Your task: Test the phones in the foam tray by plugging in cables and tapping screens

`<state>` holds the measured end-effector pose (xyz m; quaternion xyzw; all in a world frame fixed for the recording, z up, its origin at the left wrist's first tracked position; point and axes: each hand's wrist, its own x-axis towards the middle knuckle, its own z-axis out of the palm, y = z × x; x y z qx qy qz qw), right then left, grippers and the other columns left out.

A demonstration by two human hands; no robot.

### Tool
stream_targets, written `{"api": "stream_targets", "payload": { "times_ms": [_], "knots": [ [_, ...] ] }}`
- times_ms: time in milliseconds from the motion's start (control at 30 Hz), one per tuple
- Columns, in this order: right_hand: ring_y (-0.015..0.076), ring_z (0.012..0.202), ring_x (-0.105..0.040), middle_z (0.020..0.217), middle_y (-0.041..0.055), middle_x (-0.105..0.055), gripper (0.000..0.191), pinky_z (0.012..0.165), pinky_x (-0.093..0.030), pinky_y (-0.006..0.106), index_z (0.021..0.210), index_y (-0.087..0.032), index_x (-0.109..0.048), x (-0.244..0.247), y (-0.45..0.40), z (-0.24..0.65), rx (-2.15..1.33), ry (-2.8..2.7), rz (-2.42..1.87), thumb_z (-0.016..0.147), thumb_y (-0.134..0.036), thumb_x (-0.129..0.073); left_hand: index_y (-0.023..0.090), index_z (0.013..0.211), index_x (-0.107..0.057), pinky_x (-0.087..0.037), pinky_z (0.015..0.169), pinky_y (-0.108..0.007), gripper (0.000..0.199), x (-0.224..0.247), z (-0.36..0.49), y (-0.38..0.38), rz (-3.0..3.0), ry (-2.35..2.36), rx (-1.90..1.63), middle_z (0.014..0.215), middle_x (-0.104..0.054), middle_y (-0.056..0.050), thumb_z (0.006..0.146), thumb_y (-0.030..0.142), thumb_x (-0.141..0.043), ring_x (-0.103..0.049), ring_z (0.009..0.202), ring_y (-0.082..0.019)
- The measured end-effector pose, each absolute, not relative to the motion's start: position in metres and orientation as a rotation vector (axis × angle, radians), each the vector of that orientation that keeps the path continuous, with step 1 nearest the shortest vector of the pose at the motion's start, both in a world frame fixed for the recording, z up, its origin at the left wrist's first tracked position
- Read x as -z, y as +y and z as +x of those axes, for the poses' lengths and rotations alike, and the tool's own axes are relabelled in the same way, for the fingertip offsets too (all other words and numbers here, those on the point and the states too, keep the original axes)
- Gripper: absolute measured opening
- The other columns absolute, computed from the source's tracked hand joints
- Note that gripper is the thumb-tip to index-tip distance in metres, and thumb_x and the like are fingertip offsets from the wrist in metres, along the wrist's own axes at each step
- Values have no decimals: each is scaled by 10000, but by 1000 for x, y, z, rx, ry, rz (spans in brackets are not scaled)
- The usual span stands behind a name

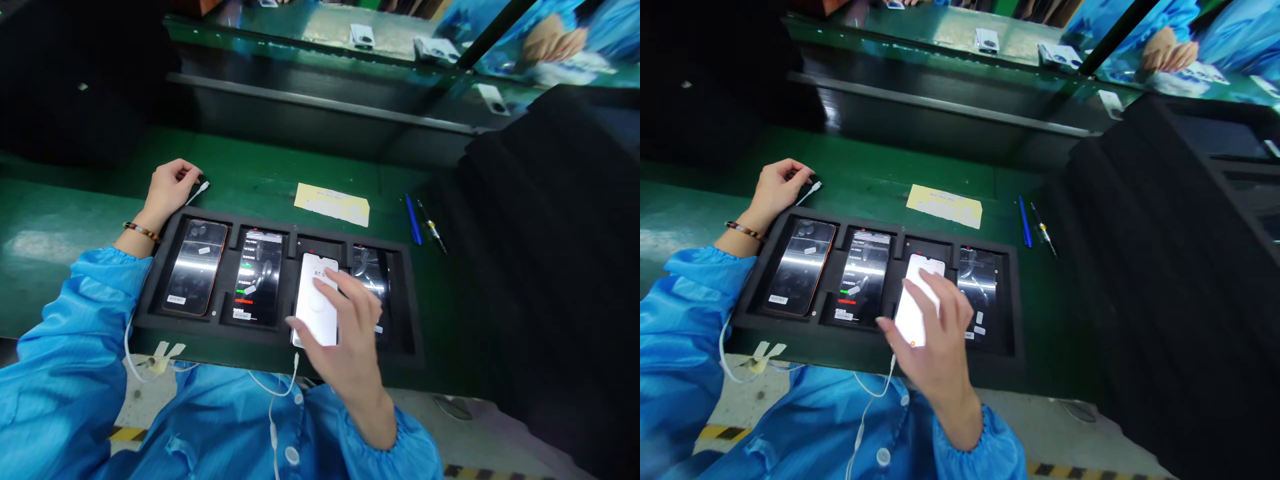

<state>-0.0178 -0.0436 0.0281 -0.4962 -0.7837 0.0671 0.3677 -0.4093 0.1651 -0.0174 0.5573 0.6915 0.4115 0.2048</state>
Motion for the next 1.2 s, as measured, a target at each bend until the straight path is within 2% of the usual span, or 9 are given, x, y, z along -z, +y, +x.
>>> {"api": "stream_targets", "payload": {
  "times_ms": [100,167,233,367,567,933,1200],
  "knots": [
    [361,1310,-679,1351,136,-737,290,1113,-521,561,1376,-262,-677,-21,-33,29,-142,-1866,-1365,1114,-385,-694,153,978,-795,-527,865,-346,128,15,-409,165,1532,1920,-1141,891,-785,-49,1008,237,-704,-706,880,-217],
    [360,1264,-694,1293,146,-756,260,1096,-528,572,1294,-231,-719,-14,-25,60,-108,-1740,-1479,1127,-419,-656,129,989,-794,-514,852,-338,131,14,-409,165,1524,1912,-1139,891,-785,-51,1015,220,-703,-697,879,-208],
    [370,1252,-696,1283,164,-764,345,1098,-524,598,1261,-209,-741,-5,-19,82,-109,-1647,-1583,1148,-498,-591,122,997,-790,-505,838,-332,128,14,-409,165,1519,1910,-1137,893,-788,-49,1018,215,-705,-687,875,-203],
    [379,1340,-659,1360,171,-755,506,1133,-507,626,1322,-213,-739,8,-13,96,-234,-1647,-1685,1182,-595,-438,125,1005,-793,-491,811,-323,125,14,-409,165,1517,1921,-1138,891,-793,-45,1017,213,-705,-675,862,-200],
    [368,1404,-614,1368,159,-744,533,1173,-493,628,1359,-230,-737,9,-11,91,-289,-1671,-1698,1185,-616,-412,117,1018,-799,-491,817,-318,131,15,-410,164,1523,1925,-1151,904,-795,-50,1019,219,-717,-692,884,-203],
    [376,1488,-571,1409,210,-685,620,1200,-497,643,1371,-209,-748,10,-13,91,-308,-1665,-1760,1171,-683,-404,123,1013,-796,-499,817,-322,123,13,-408,164,1511,1924,-1141,889,-779,-40,1033,207,-709,-691,875,-198],
    [401,1495,-557,1397,214,-673,639,1201,-495,668,1361,-205,-753,10,-13,92,-333,-1671,-1758,1152,-713,-426,165,976,-789,-531,852,-347,125,17,-410,166,1518,1919,-1150,895,-783,-47,1005,256,-709,-715,887,-219]
  ]
}}
